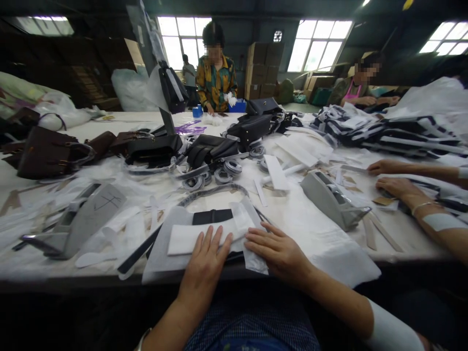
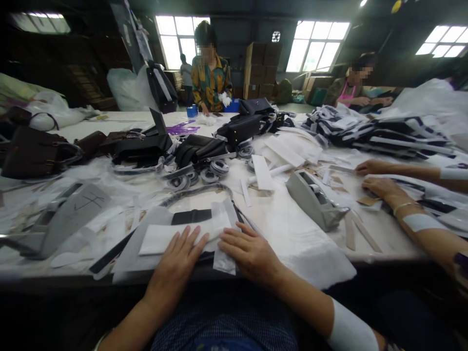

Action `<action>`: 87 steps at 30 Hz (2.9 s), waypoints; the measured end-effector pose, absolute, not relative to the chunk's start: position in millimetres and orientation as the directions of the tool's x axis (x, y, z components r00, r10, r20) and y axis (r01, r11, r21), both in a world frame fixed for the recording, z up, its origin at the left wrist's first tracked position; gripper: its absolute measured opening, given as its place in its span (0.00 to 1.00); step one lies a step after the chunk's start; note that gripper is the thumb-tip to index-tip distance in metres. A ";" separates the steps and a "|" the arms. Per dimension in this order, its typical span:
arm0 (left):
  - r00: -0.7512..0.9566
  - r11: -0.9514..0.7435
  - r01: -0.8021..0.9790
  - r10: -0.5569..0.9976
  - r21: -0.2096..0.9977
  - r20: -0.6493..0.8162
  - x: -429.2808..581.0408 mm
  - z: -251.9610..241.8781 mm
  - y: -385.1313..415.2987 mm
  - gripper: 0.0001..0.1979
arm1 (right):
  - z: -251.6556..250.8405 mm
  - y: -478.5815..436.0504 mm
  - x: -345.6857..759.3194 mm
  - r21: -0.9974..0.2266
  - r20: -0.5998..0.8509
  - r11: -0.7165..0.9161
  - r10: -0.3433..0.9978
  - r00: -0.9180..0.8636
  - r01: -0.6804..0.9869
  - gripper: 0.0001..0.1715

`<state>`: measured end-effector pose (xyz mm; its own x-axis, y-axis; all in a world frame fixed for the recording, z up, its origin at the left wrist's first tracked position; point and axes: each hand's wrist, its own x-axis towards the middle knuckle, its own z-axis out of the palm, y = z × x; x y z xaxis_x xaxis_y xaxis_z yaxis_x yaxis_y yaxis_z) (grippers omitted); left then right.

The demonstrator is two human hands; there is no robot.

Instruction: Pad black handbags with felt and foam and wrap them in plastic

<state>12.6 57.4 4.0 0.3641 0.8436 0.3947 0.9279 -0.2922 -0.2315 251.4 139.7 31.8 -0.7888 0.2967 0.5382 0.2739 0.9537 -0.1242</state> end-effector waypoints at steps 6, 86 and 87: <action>0.429 -0.395 0.902 0.862 -0.173 0.270 23.9 19.6 60.0 0.24 | 12.5 139.1 253.0 -0.117 0.624 0.960 0.270 -0.733 0.255 0.23; 0.345 -0.422 0.893 0.864 0.155 0.366 27.4 2.2 54.5 0.33 | 50.5 214.2 200.9 -0.199 0.174 0.862 0.500 -0.848 0.467 0.18; 0.344 -0.422 0.892 0.864 0.159 0.368 27.4 2.2 54.9 0.33 | 52.4 206.4 213.4 -0.265 0.230 0.866 0.484 -0.844 0.424 0.19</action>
